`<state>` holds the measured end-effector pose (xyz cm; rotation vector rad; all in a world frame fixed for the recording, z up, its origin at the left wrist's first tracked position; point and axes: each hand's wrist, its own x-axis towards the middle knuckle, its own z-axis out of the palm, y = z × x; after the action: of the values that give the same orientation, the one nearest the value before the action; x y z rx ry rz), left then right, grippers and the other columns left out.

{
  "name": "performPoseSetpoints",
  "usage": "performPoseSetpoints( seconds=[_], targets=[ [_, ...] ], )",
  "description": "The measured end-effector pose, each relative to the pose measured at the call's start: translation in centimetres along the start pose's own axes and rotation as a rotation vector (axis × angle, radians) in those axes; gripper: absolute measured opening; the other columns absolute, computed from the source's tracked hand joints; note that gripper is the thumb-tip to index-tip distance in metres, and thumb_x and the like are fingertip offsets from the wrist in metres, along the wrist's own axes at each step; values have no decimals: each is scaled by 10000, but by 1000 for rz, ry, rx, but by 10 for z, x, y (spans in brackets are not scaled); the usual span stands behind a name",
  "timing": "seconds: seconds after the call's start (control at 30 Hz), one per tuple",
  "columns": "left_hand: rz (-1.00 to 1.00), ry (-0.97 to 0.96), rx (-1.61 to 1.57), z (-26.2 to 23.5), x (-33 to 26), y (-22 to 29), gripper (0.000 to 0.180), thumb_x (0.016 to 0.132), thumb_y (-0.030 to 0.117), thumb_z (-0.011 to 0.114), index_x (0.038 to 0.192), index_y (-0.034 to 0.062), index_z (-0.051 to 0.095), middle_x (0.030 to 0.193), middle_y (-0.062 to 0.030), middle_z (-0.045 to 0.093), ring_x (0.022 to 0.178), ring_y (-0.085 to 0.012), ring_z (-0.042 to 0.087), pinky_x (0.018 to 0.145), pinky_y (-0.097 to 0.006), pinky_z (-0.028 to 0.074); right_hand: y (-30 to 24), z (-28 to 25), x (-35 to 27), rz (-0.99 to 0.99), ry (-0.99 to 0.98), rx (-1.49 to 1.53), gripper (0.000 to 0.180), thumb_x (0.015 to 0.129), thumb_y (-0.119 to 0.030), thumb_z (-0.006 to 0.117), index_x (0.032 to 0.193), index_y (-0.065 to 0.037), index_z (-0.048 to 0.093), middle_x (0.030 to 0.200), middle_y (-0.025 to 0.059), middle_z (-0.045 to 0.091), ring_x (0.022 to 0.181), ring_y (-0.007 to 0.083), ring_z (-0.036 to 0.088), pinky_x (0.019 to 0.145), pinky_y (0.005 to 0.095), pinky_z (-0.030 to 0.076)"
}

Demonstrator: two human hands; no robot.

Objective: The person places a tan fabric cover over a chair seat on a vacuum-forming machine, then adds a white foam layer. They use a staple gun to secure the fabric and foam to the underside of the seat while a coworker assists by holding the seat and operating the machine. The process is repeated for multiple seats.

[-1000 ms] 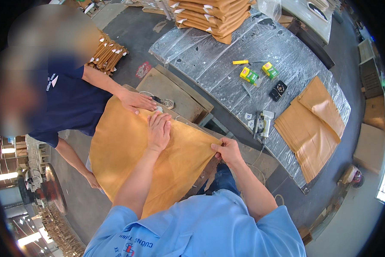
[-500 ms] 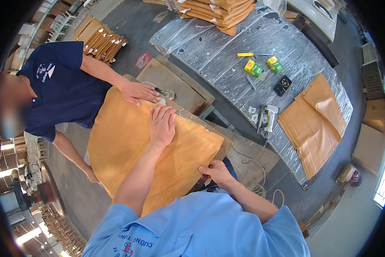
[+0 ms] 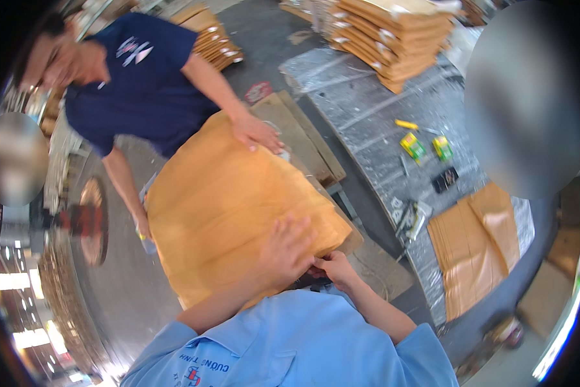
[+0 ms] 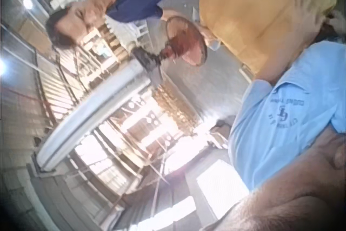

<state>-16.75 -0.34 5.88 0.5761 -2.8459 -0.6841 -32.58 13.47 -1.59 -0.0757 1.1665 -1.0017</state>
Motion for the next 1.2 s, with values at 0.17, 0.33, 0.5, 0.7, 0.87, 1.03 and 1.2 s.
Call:
performPoseSetpoints(
  seconds=[0.17, 0.33, 0.5, 0.7, 0.87, 1.03, 1.2],
  targets=[
    [-256, -49, 22, 26, -83, 20, 659, 952, 284, 733, 1570, 215, 515, 1717, -84, 351, 1610, -411, 229, 1267, -628, 245, -18, -7, -8, 161, -53, -207, 276, 1038, -237, 707, 1097, 33, 720, 988, 111, 751, 858, 179, 729, 751, 309, 601],
    [-527, 419, -197, 12, -125, 51, 407, 972, 205, 728, 1372, 147, 682, 1447, -115, 626, 1317, -349, 603, 1124, -491, 482, -91, -5, -38, 202, -278, -899, 218, 1017, -188, 716, 1113, 7, 736, 946, 85, 760, 841, 161, 727, 767, 296, 590],
    [-1144, 801, -798, 40, -173, 81, 228, 1013, 229, 696, 1038, 17, 774, 896, -108, 786, 794, -207, 751, 713, -342, 587, -117, 82, -22, 28, -663, -1165, 338, 996, -189, 718, 1269, 11, 711, 1028, 124, 793, 934, 176, 749, 823, 309, 585],
    [-1060, 1030, -1017, 64, -183, 68, 371, 1053, 305, 648, 920, -14, 781, 827, -78, 783, 767, -148, 700, 720, -324, 556, -78, 135, 1, -62, -999, -1801, 415, 969, -302, 716, 1299, -49, 720, 1103, 165, 791, 997, 295, 755, 893, 383, 577],
    [-1170, 1229, -1139, 77, -211, 63, 392, 1082, 308, 634, 913, -14, 780, 872, -65, 782, 832, -123, 702, 773, -298, 562, -70, 139, 4, -104, -940, -1892, 366, 962, -327, 699, 1200, -57, 768, 1072, 202, 776, 978, 372, 745, 860, 445, 576],
    [-1409, 1348, -1310, 72, -260, 51, 389, 1062, 369, 670, 1035, -8, 758, 978, -95, 773, 839, -167, 710, 785, -324, 583, -67, 140, 3, -159, -907, -1909, 351, 960, -319, 713, 1187, -60, 776, 1056, 197, 778, 969, 370, 750, 855, 430, 583],
    [-1306, 1277, -1514, 73, -278, 47, 440, 1043, 425, 688, 1162, 3, 726, 1059, -107, 753, 877, -195, 725, 765, -352, 612, -66, 149, -4, -127, -886, -1974, 341, 961, -306, 718, 1194, -62, 772, 1075, 182, 780, 983, 374, 749, 864, 418, 586]
  ],
)
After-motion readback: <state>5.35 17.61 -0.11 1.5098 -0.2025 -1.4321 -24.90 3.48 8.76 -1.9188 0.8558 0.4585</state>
